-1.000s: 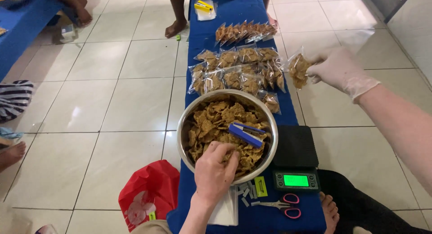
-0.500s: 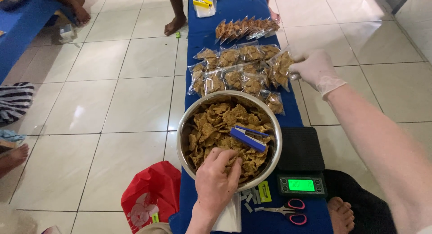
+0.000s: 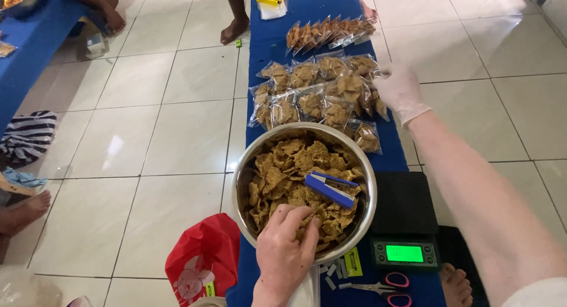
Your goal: Manually filling small plastic bags with fried snacks from a large bowl and weighing them on a digital scale for portion control.
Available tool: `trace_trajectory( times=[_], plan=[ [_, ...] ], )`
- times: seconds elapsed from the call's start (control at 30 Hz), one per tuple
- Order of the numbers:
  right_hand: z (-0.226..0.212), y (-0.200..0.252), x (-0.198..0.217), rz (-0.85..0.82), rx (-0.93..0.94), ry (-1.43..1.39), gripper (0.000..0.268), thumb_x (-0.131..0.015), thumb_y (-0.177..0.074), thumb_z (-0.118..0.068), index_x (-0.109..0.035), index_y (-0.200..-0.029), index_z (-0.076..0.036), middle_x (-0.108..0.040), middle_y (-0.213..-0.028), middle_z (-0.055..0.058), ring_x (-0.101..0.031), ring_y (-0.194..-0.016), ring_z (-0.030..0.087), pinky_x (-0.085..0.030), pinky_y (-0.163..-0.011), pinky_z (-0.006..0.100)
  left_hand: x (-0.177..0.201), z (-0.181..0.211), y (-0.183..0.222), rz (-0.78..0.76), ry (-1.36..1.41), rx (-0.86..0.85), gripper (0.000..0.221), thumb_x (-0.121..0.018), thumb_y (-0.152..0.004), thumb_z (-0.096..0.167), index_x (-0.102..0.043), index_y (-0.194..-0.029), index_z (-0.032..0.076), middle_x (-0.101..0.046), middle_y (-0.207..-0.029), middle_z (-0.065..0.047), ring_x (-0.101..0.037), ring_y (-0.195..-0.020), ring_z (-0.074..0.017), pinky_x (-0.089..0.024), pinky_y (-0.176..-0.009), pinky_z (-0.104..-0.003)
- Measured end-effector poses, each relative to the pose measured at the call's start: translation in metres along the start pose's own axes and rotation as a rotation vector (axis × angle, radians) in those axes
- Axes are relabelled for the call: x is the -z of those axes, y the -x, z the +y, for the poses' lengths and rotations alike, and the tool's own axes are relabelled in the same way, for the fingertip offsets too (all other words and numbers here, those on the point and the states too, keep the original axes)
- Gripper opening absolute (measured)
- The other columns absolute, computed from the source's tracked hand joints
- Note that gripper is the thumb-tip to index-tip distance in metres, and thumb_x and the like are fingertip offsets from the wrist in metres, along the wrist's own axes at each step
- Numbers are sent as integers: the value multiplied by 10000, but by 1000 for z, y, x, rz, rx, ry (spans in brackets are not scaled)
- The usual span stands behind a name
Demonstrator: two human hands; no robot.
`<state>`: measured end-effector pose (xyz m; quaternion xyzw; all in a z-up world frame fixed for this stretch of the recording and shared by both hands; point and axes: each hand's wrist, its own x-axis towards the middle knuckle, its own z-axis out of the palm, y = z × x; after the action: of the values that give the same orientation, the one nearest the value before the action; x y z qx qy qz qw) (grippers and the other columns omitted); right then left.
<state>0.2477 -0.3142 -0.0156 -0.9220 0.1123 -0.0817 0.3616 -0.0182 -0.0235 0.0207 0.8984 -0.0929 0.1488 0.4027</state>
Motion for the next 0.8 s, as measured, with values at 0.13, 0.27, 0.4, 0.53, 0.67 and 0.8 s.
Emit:
trace_trajectory(
  times=[0.13,0.27,0.4,0.53,0.67,0.8],
  plan=[
    [-2,9,18,-37,64,121,264,-638,-923,-149,-778,-1130,-65,-760,-1005,95,-664,-810,246,-516,-735,365,1,2,0,24,17,-15,148,-753,-822,118,-759,-967,90,-735,-923,-12,-699,-705,-146,-579,-605,-252],
    [-39,38,50,-270,24,346,284,-576,-951,-170,-762,-1139,-68,-767,-1029,91,-632,-722,193,-515,-661,308,3,0,-1,92,144,-22,182,-745,-809,47,-742,-991,53,-740,-928,-41,-705,-731,-142,-591,-630,-237],
    [-79,92,80,-460,180,648,370,-542,-933,-313,-768,-1148,-115,-787,-1130,48,-761,-926,242,-594,-851,361,4,-10,5,225,378,38,242,-717,-824,-47,-708,-1060,1,-683,-843,-54,-619,-688,-122,-532,-599,-226],
    [-100,147,86,-538,355,1002,336,-472,-995,-393,-751,-986,-205,-767,-982,-19,-753,-842,167,-611,-836,332,3,-22,14,284,581,128,134,-670,-953,11,-702,-1083,20,-620,-801,6,-494,-643,-67,-436,-579,-188],
    [-102,197,81,-430,961,950,192,-567,-912,-259,-674,-799,-147,-720,-747,61,-705,-607,254,-585,-689,383,2,-32,21,402,872,94,253,-632,-998,14,-654,-1247,50,-672,-891,-31,-696,-838,-141,-627,-856,-278],
    [-101,239,70,-399,1271,728,102,-622,-845,-152,-633,-916,-79,-703,-844,95,-689,-733,245,-569,-781,372,17,-30,32,623,1035,114,298,-589,-1009,-14,-621,-1299,51,-738,-1000,-63,-725,-930,-203,-650,-900,-359]
  ],
)
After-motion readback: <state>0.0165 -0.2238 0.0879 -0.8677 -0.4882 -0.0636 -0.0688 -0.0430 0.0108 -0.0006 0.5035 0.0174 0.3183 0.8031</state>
